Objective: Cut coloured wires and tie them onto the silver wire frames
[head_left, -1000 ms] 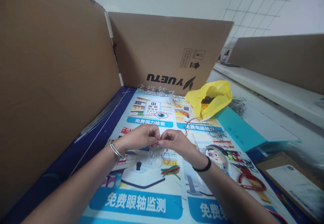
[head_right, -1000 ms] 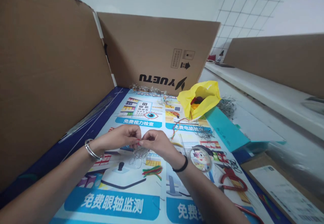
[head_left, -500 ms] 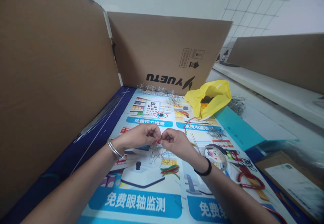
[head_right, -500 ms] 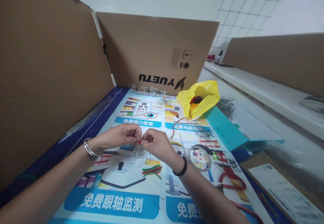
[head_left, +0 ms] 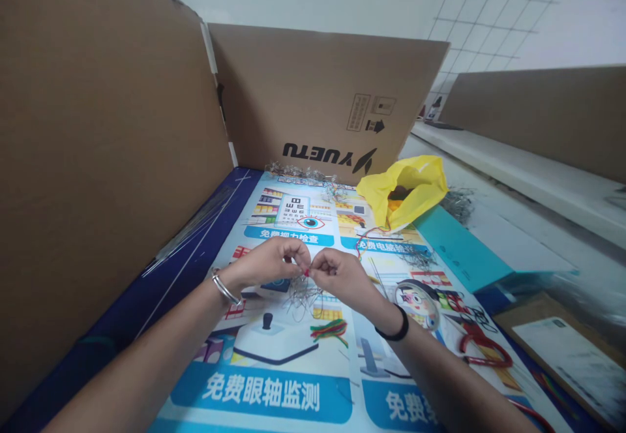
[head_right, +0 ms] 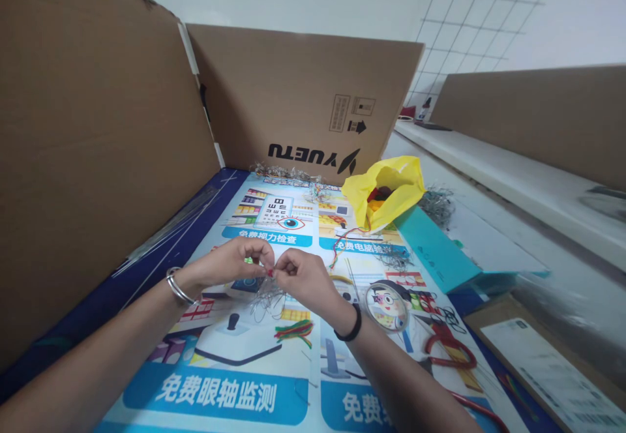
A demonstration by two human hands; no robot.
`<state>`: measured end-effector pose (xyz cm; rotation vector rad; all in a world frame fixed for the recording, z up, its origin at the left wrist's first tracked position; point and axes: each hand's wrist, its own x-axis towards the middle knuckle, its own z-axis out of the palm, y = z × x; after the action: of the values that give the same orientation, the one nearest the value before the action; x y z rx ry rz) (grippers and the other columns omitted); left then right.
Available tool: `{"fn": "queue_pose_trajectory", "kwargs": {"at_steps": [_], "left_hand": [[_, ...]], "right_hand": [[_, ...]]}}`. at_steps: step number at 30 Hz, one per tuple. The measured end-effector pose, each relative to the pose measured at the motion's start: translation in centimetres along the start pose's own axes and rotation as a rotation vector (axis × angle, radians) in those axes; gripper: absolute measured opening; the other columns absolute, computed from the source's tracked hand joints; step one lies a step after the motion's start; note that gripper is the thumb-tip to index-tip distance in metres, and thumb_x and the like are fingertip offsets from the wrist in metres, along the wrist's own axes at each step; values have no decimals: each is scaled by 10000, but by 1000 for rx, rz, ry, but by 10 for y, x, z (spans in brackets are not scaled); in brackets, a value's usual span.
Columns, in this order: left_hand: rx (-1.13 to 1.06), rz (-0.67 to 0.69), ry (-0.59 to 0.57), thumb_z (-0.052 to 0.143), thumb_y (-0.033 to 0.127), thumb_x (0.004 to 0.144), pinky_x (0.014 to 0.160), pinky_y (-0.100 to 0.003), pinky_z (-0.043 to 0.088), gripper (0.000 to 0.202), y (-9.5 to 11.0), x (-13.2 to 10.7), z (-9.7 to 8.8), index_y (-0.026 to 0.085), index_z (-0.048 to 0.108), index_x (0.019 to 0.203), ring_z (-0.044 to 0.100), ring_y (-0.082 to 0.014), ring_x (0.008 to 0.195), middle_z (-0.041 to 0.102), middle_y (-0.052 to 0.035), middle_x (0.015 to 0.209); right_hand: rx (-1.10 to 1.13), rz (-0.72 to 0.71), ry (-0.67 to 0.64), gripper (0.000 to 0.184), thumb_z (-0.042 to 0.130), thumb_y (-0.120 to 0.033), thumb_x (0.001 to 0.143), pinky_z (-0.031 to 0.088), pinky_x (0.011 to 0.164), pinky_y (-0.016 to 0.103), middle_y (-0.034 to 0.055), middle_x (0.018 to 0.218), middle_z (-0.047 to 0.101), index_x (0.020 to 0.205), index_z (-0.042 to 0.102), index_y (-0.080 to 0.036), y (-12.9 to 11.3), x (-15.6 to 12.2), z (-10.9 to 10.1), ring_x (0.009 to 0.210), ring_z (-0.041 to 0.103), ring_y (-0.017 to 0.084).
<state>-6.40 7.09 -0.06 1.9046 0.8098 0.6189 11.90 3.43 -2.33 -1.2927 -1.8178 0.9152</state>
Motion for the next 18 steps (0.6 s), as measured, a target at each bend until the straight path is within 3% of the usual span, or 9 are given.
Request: {"fn": "queue_pose_trajectory", "kwargs": {"at_steps": [18], "left_hand": [[-123, -42, 6, 637, 118, 663, 616, -225, 425, 89, -7, 3, 4, 150, 589, 731, 538, -94, 645, 597, 20, 699]], "right_hand": [[-87, -38, 39, 44, 563, -190, 698, 368, 493, 201, -26, 611, 588, 658, 582, -186, 4, 0, 3, 527, 489, 93]]}}
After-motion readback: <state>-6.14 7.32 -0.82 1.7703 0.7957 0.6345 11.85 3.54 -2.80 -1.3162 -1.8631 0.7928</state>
